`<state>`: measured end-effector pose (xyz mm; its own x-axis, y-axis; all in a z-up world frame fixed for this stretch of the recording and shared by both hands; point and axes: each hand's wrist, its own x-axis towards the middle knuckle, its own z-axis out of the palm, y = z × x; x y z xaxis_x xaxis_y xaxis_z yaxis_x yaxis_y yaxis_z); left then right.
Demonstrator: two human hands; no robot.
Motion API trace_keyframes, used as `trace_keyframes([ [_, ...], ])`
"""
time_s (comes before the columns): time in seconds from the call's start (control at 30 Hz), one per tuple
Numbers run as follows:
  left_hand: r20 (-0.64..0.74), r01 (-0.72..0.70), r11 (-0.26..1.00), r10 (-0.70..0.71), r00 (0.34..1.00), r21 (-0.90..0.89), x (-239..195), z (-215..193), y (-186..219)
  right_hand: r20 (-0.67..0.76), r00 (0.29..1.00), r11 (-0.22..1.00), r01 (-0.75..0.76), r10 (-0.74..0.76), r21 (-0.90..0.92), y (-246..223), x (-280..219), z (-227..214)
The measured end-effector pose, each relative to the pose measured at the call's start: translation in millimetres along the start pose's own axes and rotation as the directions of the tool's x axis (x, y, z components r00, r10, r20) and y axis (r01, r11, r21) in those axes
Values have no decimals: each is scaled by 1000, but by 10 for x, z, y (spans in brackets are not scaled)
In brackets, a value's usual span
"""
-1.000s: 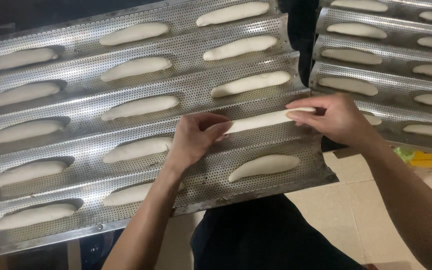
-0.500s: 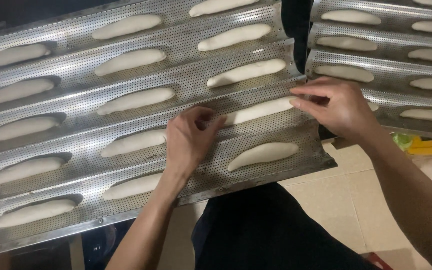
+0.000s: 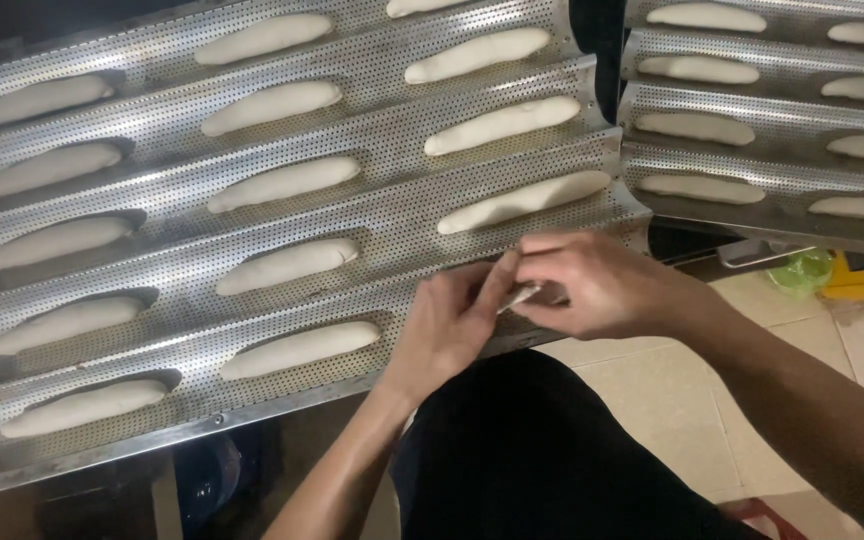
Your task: Transferring and arranging small pieces of dough from flat surfaces into grooved baking trays
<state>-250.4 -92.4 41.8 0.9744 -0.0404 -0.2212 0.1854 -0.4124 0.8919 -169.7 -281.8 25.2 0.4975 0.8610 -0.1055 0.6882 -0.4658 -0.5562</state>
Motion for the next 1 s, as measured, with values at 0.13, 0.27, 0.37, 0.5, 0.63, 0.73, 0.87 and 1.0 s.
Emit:
trace_keyframes([
  [0.13,205,198,977,-178,962,-82,54,44,288,-34,998,995,-50,53,81,69,-309,-259],
  [0.27,15,56,996,-55,998,-63,148,279,-57,-29,982,982,-186,185,-15,206,-392,-165],
  [0.37,33,103,982,-99,995,-157,132,154,33,-145,984,976,-73,105,206,232,-454,-200],
  [0.5,95,29,873,19,995,-487,160,54,-38,-104,926,822,-267,364,504,333,-583,-151],
  [0.63,106,122,945,-94,990,-304,112,-88,-100,-171,883,802,-297,438,517,390,-673,-178],
  [0.73,129,278,834,-247,961,-477,94,-119,-168,-181,848,839,-417,497,351,438,-756,-166],
  [0.87,115,248,963,-235,965,-109,51,-83,-178,-303,925,965,-171,227,199,470,-747,-115],
  [1.0,-91,135,989,-129,987,57,-19,-48,-282,-342,928,988,-155,147,5,504,-778,-107],
])
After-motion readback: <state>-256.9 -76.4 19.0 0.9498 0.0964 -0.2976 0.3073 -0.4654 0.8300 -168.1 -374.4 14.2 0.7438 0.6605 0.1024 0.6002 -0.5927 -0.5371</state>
